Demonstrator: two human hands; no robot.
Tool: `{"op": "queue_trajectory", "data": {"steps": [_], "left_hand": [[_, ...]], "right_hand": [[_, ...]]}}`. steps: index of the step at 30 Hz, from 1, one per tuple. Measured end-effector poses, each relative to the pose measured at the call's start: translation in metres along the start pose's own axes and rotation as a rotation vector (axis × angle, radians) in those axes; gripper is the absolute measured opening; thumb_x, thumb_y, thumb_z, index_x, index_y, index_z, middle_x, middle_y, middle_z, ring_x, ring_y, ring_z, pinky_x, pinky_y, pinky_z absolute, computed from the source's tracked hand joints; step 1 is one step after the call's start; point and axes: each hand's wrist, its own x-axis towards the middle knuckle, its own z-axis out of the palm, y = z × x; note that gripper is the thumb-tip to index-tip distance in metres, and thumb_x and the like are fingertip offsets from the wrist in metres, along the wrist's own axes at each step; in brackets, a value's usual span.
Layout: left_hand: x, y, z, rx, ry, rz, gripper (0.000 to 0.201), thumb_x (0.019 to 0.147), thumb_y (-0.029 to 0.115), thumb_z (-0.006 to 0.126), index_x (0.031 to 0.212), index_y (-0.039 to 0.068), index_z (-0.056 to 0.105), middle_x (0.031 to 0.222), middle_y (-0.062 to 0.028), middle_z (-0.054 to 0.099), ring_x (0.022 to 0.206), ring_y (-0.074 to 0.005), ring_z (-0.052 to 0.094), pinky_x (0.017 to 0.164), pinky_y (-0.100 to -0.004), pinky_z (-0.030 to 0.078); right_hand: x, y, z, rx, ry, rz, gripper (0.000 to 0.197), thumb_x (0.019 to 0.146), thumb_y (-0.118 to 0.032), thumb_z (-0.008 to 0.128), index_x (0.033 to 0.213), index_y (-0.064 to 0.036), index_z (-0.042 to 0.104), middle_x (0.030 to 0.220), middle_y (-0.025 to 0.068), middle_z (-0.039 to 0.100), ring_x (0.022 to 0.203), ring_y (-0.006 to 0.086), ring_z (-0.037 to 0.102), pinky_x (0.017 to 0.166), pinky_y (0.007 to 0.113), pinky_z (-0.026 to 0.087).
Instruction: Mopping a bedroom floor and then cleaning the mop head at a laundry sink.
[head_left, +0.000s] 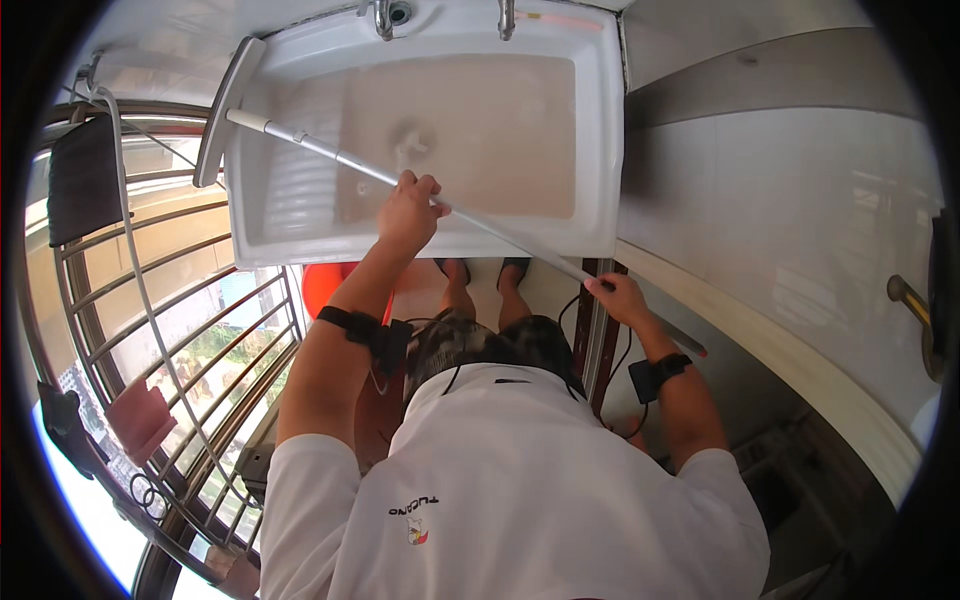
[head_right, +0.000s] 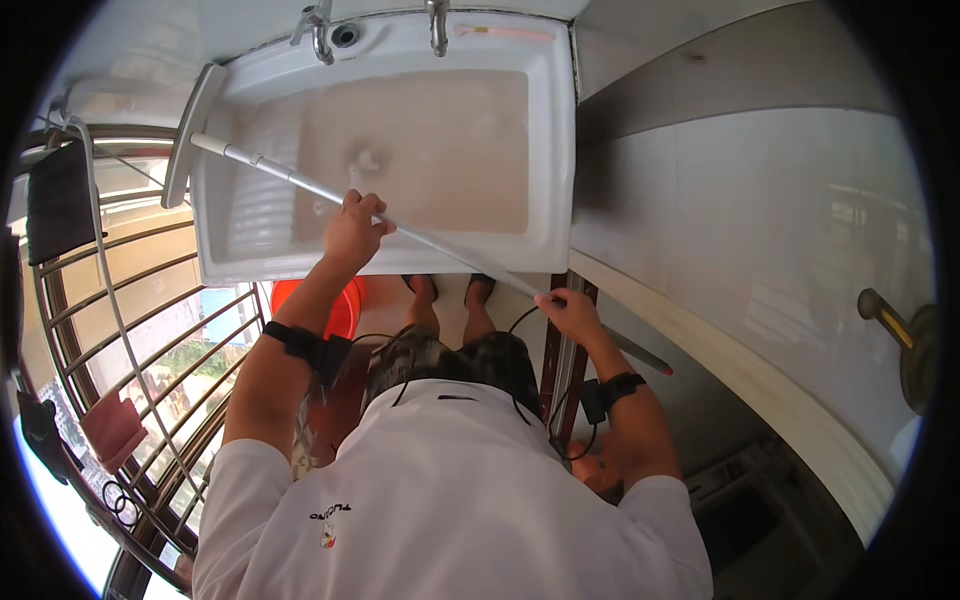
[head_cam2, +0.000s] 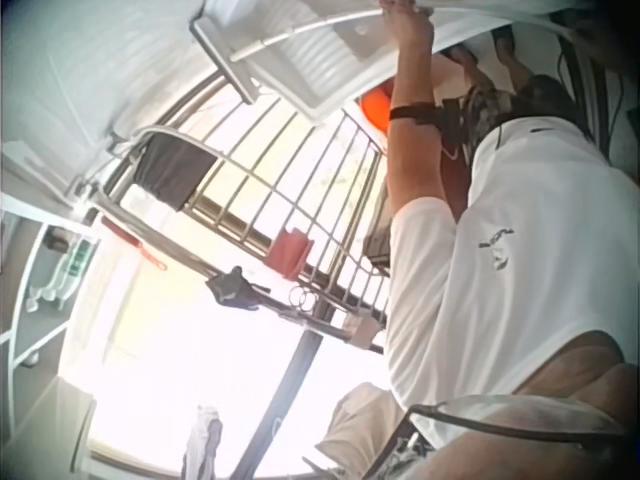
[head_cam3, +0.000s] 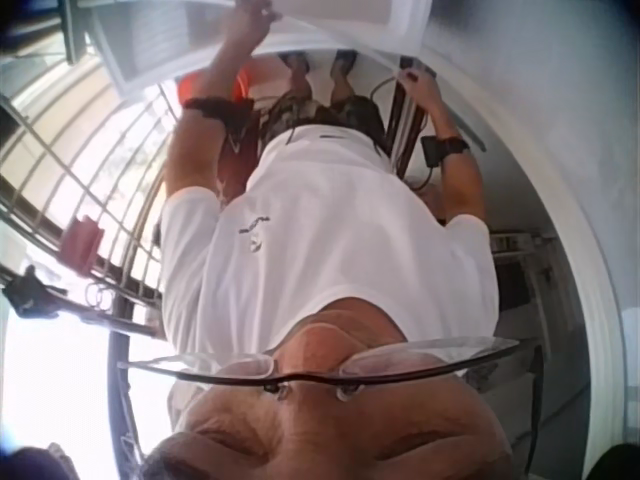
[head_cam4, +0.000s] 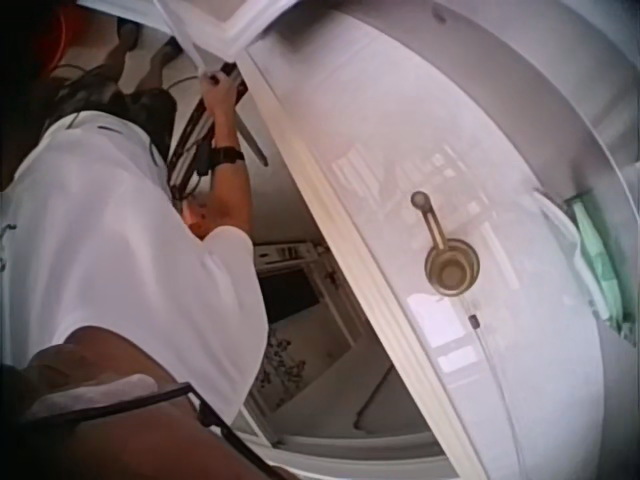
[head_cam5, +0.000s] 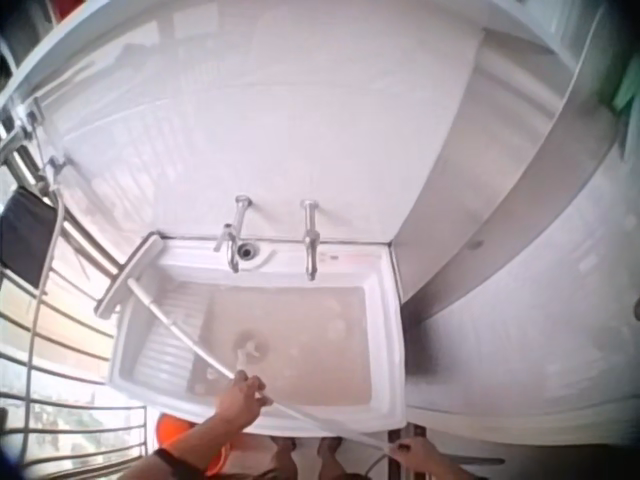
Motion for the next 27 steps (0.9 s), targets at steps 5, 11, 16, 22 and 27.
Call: {"op": "queue_trajectory", "data": {"steps": [5, 11, 16, 22, 27], "left_hand": [[0.001, 0.001, -0.001, 0.016, -0.010, 0.007, 0.028, 0.080, 0.021, 0.077, 0.103, 0.010, 0.064, 0.110, -0.0100, 0.056, 0.105, -0.0303, 0.060, 0.082, -0.0439, 0.052], [0.002, 0.003, -0.006, 0.046, -0.035, 0.006, 0.029, 0.079, 0.022, 0.077, 0.103, 0.011, 0.064, 0.109, -0.0096, 0.057, 0.105, -0.0298, 0.061, 0.083, -0.0438, 0.052], [0.003, 0.005, -0.006, 0.068, -0.038, 0.008, 0.030, 0.080, 0.022, 0.077, 0.104, 0.011, 0.064, 0.109, -0.0094, 0.057, 0.106, -0.0298, 0.061, 0.084, -0.0436, 0.052], [0.004, 0.007, -0.006, 0.067, -0.036, -0.009, 0.031, 0.079, 0.022, 0.079, 0.103, 0.011, 0.063, 0.109, -0.0083, 0.058, 0.103, -0.0302, 0.062, 0.082, -0.0444, 0.051], [0.006, 0.010, -0.009, 0.084, -0.069, -0.027, 0.030, 0.079, 0.023, 0.078, 0.103, 0.011, 0.064, 0.108, -0.0088, 0.057, 0.102, -0.0303, 0.062, 0.082, -0.0446, 0.052]], "right_hand": [[0.004, 0.007, 0.002, -0.013, -0.005, 0.010, 0.060, 0.085, -0.057, 0.065, 0.100, 0.0012, 0.070, 0.093, 0.0221, 0.070, 0.090, 0.0357, 0.067, 0.082, 0.040, 0.051], [0.003, -0.003, -0.003, -0.014, -0.032, 0.016, 0.062, 0.085, -0.059, 0.063, 0.098, 0.0020, 0.070, 0.090, 0.0222, 0.069, 0.090, 0.0364, 0.067, 0.081, 0.041, 0.050], [0.005, 0.002, 0.000, -0.017, -0.029, 0.016, 0.064, 0.085, -0.060, 0.063, 0.098, 0.0019, 0.070, 0.089, 0.0219, 0.069, 0.089, 0.0362, 0.067, 0.081, 0.041, 0.050], [0.009, 0.010, 0.004, 0.015, -0.050, 0.060, 0.065, 0.083, -0.063, 0.063, 0.098, 0.0004, 0.070, 0.089, 0.0201, 0.069, 0.088, 0.0356, 0.067, 0.080, 0.041, 0.051], [0.006, 0.001, 0.005, 0.050, 0.003, 0.075, 0.061, 0.081, -0.059, 0.067, 0.098, 0.0001, 0.069, 0.087, 0.0186, 0.069, 0.086, 0.0336, 0.067, 0.080, 0.040, 0.051]]}}
